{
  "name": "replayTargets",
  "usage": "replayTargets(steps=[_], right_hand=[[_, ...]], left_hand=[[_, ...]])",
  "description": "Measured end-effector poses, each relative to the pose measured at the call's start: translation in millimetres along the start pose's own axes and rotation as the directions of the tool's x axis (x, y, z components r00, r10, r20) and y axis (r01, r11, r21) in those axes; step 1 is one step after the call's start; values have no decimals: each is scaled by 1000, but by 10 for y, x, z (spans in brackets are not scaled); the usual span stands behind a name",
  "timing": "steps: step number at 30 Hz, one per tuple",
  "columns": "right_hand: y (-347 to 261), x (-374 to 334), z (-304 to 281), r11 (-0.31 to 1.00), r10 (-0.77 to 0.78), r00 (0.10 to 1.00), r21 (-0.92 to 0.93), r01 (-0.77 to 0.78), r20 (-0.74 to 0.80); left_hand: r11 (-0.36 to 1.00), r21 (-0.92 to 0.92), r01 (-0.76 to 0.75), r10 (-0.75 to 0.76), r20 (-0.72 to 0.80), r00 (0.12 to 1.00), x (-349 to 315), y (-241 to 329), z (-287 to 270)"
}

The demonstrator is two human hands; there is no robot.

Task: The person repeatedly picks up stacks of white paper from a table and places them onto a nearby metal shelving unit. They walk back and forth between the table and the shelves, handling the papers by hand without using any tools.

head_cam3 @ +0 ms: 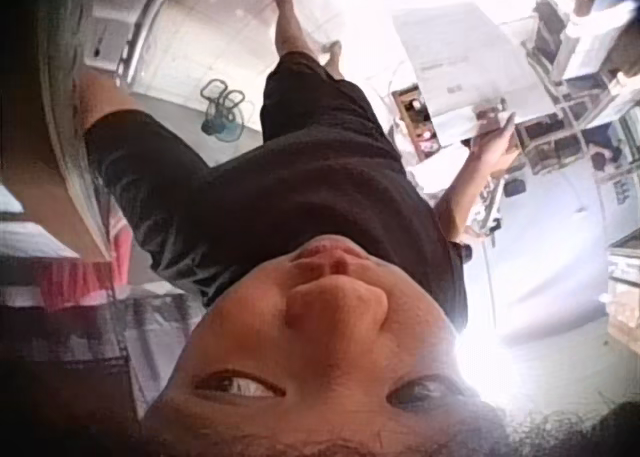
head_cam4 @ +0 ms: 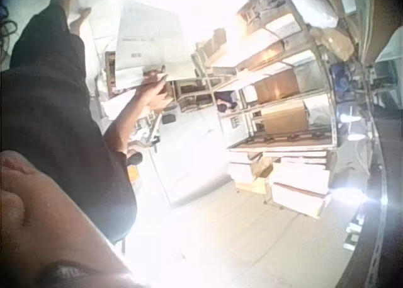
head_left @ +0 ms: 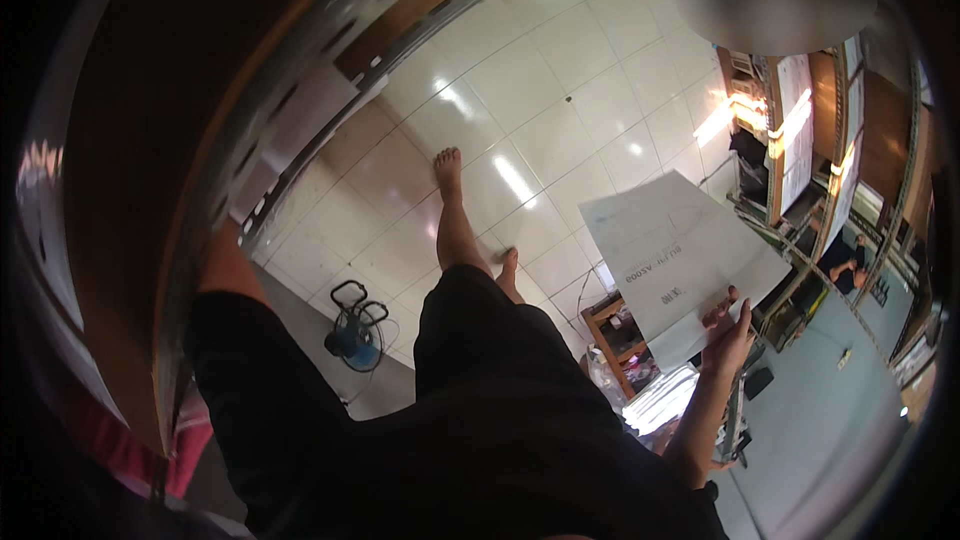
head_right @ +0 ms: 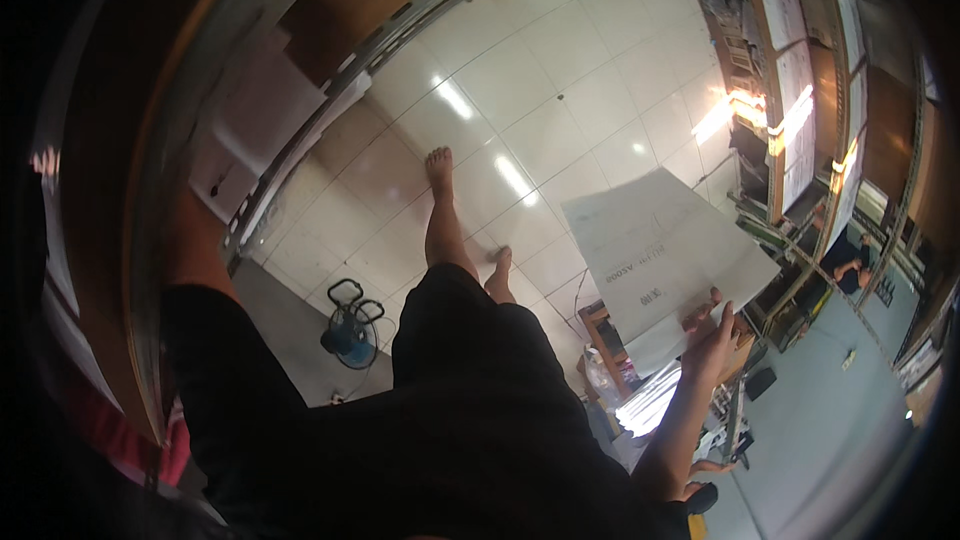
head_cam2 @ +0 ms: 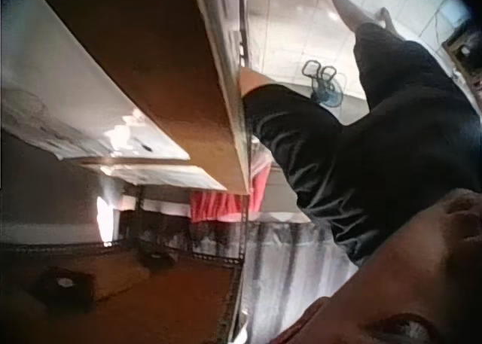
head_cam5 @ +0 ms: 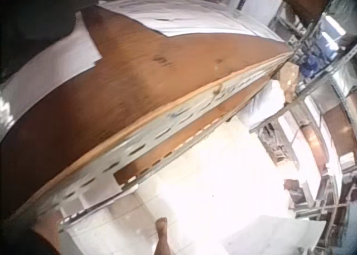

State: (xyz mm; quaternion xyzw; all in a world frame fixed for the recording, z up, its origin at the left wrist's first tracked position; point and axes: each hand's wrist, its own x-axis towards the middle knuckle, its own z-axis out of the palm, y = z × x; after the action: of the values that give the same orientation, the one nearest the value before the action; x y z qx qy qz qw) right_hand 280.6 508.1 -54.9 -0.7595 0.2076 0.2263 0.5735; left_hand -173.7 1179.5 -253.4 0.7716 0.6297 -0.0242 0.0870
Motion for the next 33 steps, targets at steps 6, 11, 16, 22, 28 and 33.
replayTargets(steps=[6, 11, 16, 22, 28, 33], right_hand=[[-84, -117, 370, 997, -17, 994, -72, 25, 111], [33, -50, 215, 999, 11, 994, -38, -7, 109], [28, -39, 231, 999, 24, 997, -32, -22, 79], [228, -115, 199, 1000, 11, 999, 3, -11, -30], [624, 53, 302, 984, -90, 995, -160, 83, -36], [778, -213, 200, 758, -391, 920, -559, 336, 23]], left_hand=[[1000, 20, 2, -2, -31, 1000, 143, -47, 38], [1000, 18, 7, -6, -52, 999, 225, -36, 73], [999, 32, 20, -17, -92, 996, 242, -10, 70], [996, 30, -88, 93, -225, 970, 340, 523, 32], [801, -370, -471, 288, -451, 845, -1031, 1670, 388], [458, -887, 60, 589, 353, 727, -2820, 2450, 772]])
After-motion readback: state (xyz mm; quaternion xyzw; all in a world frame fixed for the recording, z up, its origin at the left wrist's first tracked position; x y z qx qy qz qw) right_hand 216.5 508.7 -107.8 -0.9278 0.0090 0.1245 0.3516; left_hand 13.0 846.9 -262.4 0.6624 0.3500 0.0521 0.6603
